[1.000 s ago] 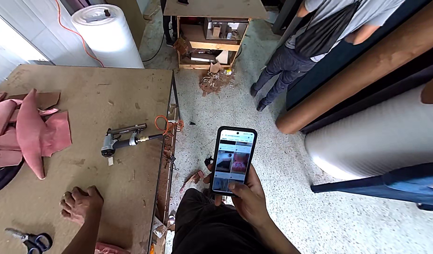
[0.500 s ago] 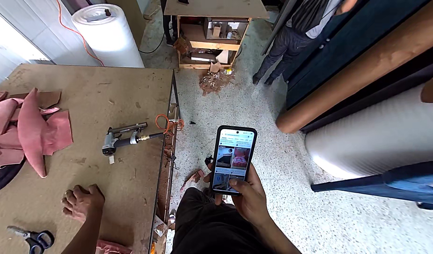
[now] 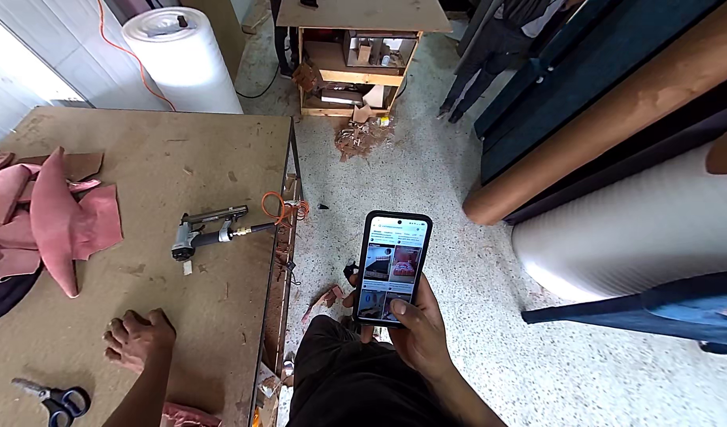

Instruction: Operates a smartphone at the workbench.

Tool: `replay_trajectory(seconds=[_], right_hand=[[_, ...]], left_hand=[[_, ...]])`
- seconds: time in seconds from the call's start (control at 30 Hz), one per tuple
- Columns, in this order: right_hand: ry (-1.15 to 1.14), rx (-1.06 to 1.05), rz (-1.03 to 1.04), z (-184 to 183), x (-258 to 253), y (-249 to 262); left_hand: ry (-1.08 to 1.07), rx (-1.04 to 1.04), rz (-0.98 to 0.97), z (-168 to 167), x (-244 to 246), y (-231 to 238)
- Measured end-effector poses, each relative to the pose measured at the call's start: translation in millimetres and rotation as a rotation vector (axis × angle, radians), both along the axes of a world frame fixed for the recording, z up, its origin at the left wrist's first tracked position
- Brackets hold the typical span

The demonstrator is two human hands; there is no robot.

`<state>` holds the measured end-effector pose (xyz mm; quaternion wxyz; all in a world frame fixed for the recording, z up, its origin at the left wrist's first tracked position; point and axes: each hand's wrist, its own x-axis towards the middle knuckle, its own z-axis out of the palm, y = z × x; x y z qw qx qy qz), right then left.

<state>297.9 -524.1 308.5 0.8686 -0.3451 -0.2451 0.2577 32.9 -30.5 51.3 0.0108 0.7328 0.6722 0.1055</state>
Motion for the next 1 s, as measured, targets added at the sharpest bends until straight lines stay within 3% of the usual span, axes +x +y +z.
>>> replay_trajectory(seconds=[0.23,0.5,0.7,1.0], right_hand=[[-0.004,-0.007,-0.04,1,3,1],[0.066,-0.06,-0.225,-2,4,4],[0.125,0.034,-0.072,-7,13,7],[0.152,-0.012,0.054,-1,43,25]], left_hand=[[0.005,0.002,0.001,0,0,0],[0.015,-0.017,0.006,2,0,-1],[0.013,-0.007,-0.007,0,-1,-1],[-0.008,0.005,0.01,-3,-2,3]])
